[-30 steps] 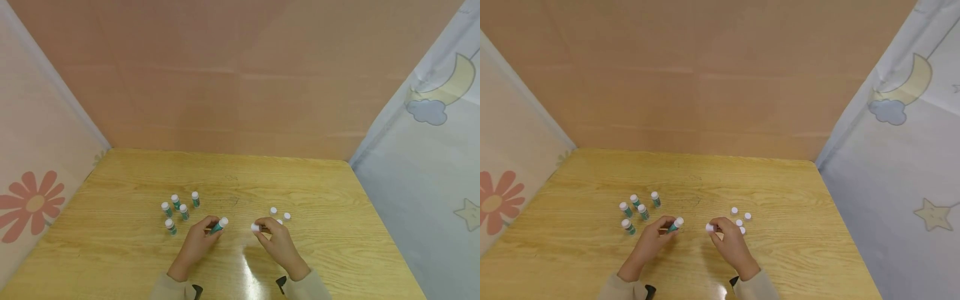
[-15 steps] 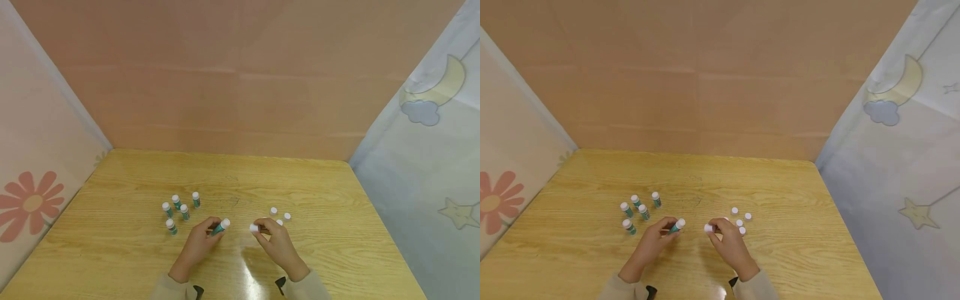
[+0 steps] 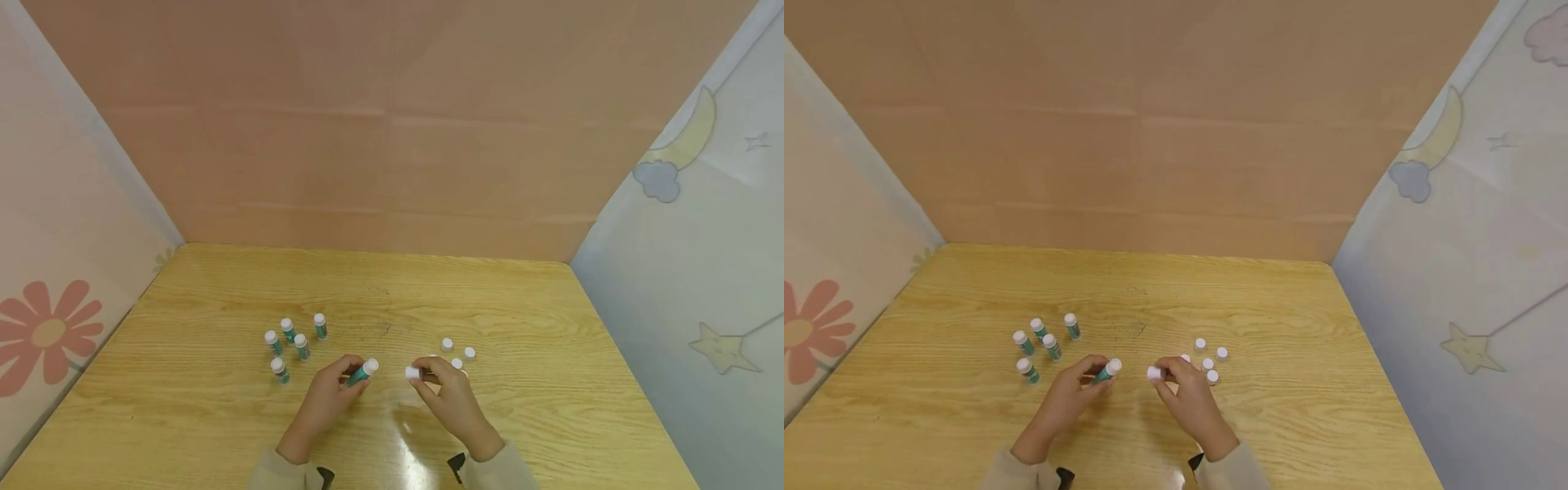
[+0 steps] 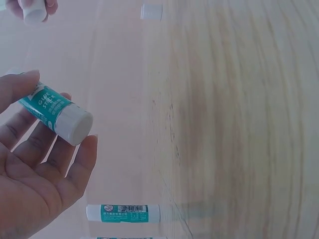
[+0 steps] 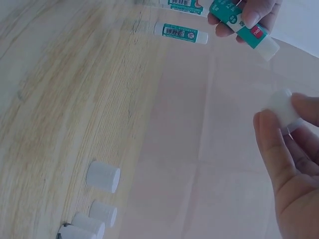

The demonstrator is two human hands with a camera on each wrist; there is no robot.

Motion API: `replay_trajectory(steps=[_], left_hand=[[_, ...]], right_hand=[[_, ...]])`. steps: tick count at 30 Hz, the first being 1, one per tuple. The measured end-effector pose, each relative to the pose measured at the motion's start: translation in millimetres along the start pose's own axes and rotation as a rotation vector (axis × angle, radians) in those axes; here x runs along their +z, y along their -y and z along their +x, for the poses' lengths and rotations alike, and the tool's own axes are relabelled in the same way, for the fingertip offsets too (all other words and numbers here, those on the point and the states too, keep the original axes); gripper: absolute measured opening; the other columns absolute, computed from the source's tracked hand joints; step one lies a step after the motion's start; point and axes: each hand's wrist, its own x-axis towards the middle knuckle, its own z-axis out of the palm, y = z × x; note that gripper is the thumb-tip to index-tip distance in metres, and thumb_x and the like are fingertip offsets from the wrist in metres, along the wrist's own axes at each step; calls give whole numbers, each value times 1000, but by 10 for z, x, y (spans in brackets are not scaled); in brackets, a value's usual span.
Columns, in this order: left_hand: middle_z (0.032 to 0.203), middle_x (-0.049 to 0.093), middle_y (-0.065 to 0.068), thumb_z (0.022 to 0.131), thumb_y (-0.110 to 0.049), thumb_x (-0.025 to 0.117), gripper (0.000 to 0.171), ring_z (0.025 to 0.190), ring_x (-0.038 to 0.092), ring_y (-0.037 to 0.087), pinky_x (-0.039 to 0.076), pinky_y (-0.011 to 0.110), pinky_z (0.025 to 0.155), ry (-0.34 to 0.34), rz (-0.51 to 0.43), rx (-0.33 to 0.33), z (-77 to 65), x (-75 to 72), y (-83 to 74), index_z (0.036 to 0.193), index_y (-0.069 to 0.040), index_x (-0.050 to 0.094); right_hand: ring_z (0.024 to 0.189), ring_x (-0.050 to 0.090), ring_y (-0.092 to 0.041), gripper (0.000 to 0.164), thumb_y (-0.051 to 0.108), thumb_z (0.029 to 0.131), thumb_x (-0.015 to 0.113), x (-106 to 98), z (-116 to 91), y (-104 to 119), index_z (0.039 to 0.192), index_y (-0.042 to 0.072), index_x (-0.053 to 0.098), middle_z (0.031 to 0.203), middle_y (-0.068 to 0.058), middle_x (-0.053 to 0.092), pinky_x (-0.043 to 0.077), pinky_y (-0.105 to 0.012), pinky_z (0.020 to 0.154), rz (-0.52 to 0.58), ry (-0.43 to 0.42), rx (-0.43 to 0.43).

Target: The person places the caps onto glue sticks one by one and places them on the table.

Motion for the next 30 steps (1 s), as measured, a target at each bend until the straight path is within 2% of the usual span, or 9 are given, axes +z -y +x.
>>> replay_trajectory(steps=[11,23,30], left_hand=[[93,59,0,78,-12,63,22,89,55,20,45,45,76,4,17,26,1,11,-25,98,-10,55],[92,60,0,77,-8,64,23,88,56,19,46,39,75,14,28,36,-1,28,-48,99,-8,55],[93,59,0,78,-8,63,23,87,56,19,45,42,76,28,19,37,-1,42,-46,100,-8,55]], right_hand=[[73,60,-21,28,-9,64,67,19,14,-25,89,-7,54,85,-12,59,49,-21,66,10,-20,-80],[71,60,-21,28,-11,65,66,5,29,22,90,-8,54,84,-13,59,50,-22,65,28,-14,-97],[72,59,-19,32,-12,63,66,15,13,15,92,-7,54,84,-10,58,49,-22,66,35,-11,-91]])
